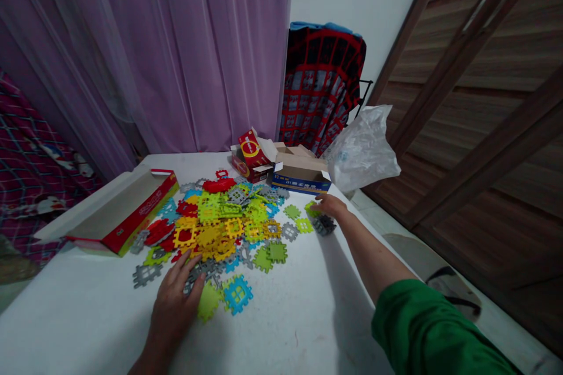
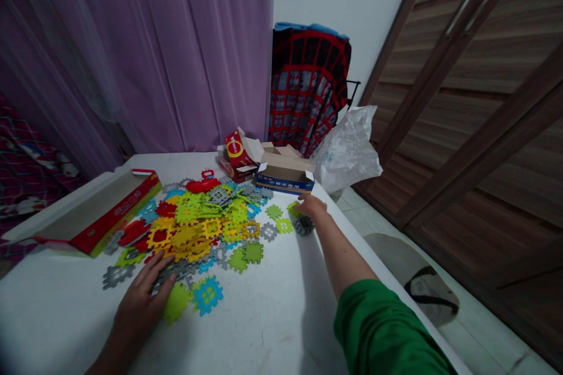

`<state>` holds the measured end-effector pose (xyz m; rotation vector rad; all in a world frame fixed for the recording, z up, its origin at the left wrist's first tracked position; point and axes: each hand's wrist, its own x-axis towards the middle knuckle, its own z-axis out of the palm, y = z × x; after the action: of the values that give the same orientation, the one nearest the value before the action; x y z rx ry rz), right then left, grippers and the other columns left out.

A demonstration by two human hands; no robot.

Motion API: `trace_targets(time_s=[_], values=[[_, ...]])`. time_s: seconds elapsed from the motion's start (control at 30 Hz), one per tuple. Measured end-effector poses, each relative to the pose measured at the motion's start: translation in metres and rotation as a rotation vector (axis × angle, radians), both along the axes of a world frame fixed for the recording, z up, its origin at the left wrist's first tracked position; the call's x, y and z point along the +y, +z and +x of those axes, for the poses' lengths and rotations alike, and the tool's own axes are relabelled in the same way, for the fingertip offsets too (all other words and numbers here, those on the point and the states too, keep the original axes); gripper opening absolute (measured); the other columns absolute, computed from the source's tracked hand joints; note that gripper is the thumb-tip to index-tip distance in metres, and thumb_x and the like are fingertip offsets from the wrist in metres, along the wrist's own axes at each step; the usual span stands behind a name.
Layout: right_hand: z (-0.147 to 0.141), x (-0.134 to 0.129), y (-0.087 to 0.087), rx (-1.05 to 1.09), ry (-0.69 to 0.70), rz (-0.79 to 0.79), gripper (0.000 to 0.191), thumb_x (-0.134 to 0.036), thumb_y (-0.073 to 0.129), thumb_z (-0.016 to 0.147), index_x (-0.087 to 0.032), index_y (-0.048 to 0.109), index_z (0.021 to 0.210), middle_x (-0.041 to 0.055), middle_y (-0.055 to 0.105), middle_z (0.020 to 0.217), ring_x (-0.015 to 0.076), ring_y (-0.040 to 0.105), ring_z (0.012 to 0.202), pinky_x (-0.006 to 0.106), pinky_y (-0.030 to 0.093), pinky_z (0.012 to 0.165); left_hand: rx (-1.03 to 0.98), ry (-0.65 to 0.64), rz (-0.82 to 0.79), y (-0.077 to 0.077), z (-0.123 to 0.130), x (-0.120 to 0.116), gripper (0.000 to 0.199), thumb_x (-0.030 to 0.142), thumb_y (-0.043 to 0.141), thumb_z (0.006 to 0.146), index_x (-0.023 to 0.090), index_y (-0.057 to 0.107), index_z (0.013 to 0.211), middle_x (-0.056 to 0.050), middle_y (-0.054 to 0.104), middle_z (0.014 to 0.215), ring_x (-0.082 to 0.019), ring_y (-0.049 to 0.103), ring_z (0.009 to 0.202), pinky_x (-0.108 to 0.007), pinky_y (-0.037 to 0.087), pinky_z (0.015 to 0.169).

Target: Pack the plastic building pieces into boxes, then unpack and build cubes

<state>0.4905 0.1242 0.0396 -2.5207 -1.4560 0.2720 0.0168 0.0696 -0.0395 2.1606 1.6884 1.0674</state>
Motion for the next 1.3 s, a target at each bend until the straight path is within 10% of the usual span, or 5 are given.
trace_targets(time_s=[1.3], values=[[-0.022, 0.008, 0.014, -0.122, 0.027, -0.23, 0.04, -0.047, 0.078, 0.062, -0.025, 0.073, 0.095, 0.014, 0.071, 0.115, 0.0376, 0.065, 0.111, 0.048, 0.054, 0.086, 0.013, 0.0, -0.023, 0.003, -0.001, -0.002, 0.049, 0.054, 0.046, 0.085, 0.025, 0.068, 0.118, -0.01, 0.06, 0.137, -0.027, 0.059, 0.123, -0.045, 0.045, 0.107]])
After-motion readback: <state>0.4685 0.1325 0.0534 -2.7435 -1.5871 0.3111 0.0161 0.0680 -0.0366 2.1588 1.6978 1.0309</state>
